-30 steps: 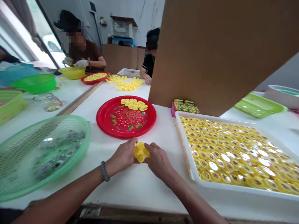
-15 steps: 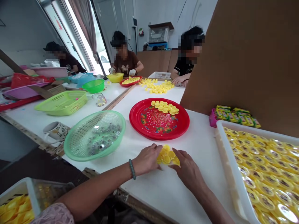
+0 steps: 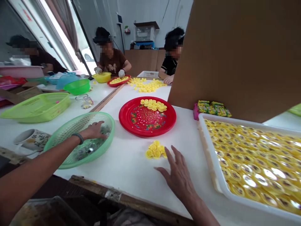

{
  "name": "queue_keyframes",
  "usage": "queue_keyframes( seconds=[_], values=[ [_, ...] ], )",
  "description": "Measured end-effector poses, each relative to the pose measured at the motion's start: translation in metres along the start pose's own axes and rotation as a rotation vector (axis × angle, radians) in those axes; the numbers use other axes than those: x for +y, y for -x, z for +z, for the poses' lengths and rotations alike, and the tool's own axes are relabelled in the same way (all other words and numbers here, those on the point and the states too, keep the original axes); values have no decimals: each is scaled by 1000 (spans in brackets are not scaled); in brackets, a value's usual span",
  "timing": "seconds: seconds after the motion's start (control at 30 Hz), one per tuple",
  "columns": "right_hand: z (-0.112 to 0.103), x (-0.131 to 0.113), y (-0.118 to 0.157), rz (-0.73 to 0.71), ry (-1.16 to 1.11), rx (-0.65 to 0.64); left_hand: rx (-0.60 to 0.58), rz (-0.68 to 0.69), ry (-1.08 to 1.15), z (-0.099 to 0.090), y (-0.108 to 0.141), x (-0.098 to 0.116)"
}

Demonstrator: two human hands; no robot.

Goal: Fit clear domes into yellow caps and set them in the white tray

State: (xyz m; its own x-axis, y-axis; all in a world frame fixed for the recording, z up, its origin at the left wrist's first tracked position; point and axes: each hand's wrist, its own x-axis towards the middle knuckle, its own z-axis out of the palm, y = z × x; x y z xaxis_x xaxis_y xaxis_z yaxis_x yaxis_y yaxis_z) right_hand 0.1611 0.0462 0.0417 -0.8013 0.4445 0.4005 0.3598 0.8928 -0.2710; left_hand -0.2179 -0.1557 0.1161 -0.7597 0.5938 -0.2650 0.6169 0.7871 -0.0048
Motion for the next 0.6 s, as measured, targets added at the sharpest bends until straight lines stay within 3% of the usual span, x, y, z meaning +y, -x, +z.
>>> queue_keyframes(
  seconds=[0.13,0.3,0.47,0.6],
  values=[
    [9,-14,-8,-74,75,-81,65,53,68,31,-9,9],
    [21,-19,-24,-143,178,-145,131,318,43,51,-7,12],
    [36,-17,-41,-193,187,-167,144,532,102,48,-3,11],
    [45,-14,-47,-162,176,-113,32,488,183,35,1,16]
  ],
)
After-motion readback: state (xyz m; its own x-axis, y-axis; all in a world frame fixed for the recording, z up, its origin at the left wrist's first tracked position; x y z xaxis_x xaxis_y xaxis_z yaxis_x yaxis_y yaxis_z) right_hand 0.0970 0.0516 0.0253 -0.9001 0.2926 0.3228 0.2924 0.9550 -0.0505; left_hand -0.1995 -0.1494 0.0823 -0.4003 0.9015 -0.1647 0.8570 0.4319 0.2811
